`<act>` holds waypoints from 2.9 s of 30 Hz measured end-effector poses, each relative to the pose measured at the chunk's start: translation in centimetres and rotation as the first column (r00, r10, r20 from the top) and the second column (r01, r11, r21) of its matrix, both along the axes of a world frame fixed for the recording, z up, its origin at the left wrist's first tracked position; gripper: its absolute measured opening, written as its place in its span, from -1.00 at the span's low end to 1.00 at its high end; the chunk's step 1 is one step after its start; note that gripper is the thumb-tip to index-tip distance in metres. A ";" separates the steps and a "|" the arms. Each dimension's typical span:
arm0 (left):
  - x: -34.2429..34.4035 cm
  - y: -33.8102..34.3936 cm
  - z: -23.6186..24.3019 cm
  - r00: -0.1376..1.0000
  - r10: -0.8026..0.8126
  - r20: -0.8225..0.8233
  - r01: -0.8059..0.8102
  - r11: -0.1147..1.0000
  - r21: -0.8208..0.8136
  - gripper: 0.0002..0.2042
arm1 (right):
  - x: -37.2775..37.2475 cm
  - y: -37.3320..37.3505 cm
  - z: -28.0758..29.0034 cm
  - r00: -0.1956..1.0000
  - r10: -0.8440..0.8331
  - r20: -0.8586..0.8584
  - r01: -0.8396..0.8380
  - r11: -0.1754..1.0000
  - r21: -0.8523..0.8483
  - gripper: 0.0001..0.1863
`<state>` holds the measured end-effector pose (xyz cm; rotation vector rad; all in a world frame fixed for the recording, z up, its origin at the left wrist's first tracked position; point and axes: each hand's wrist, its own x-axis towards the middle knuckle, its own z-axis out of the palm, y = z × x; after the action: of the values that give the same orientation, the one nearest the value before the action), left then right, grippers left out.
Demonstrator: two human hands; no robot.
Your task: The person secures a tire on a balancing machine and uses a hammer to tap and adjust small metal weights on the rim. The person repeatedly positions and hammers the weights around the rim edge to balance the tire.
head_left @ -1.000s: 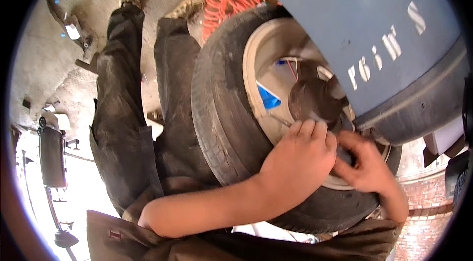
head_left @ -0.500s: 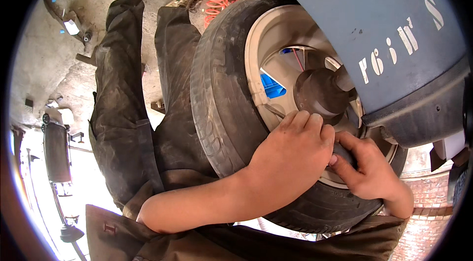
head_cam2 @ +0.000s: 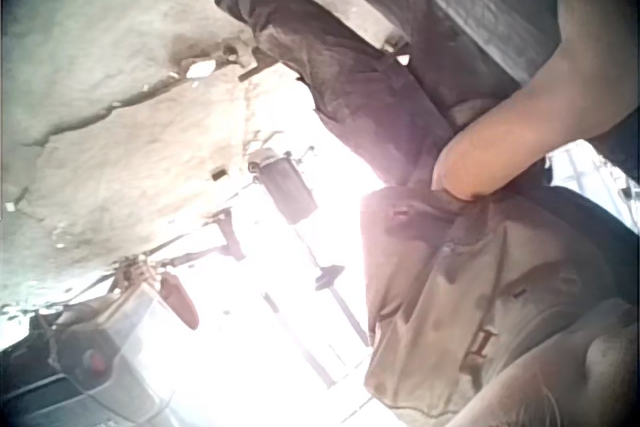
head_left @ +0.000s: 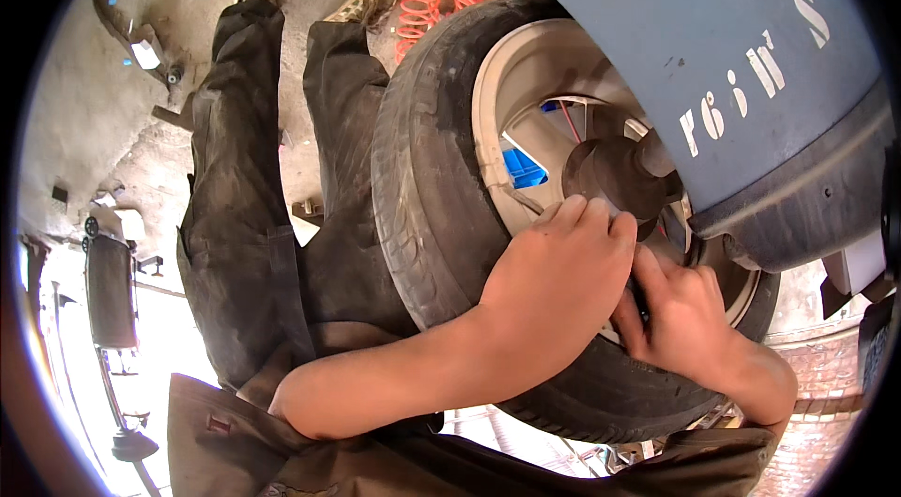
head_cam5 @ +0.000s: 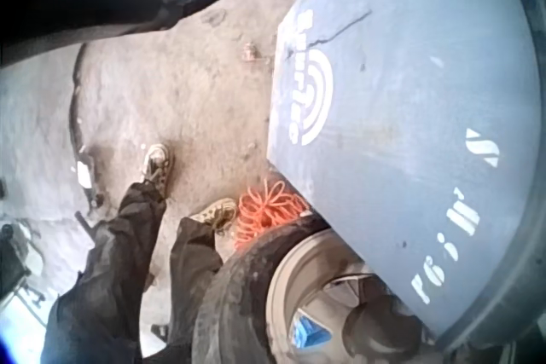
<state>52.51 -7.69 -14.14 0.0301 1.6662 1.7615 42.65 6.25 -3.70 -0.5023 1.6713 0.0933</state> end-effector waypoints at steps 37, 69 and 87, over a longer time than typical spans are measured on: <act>1.7 -0.9 -0.9 0.966 0.226 0.123 -0.245 0.953 0.178 -0.72 | -3.6 -4.7 -1.6 0.357 -0.931 -0.080 0.649 0.186 0.737 -0.60; 0.2 2.8 -2.8 0.982 0.189 0.001 -0.189 0.982 0.018 -0.75 | 1.2 4.9 -2.5 0.928 0.299 -0.222 -0.322 0.944 -0.074 -0.60; 1.0 0.8 -4.0 0.997 0.044 0.063 -0.060 0.958 0.280 -0.90 | -1.8 1.1 -4.0 0.411 -0.897 0.165 0.589 0.399 0.703 -0.52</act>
<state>53.48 -6.89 -18.16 0.0663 1.3768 2.0088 40.83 7.34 -7.71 0.7330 1.0712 -0.2621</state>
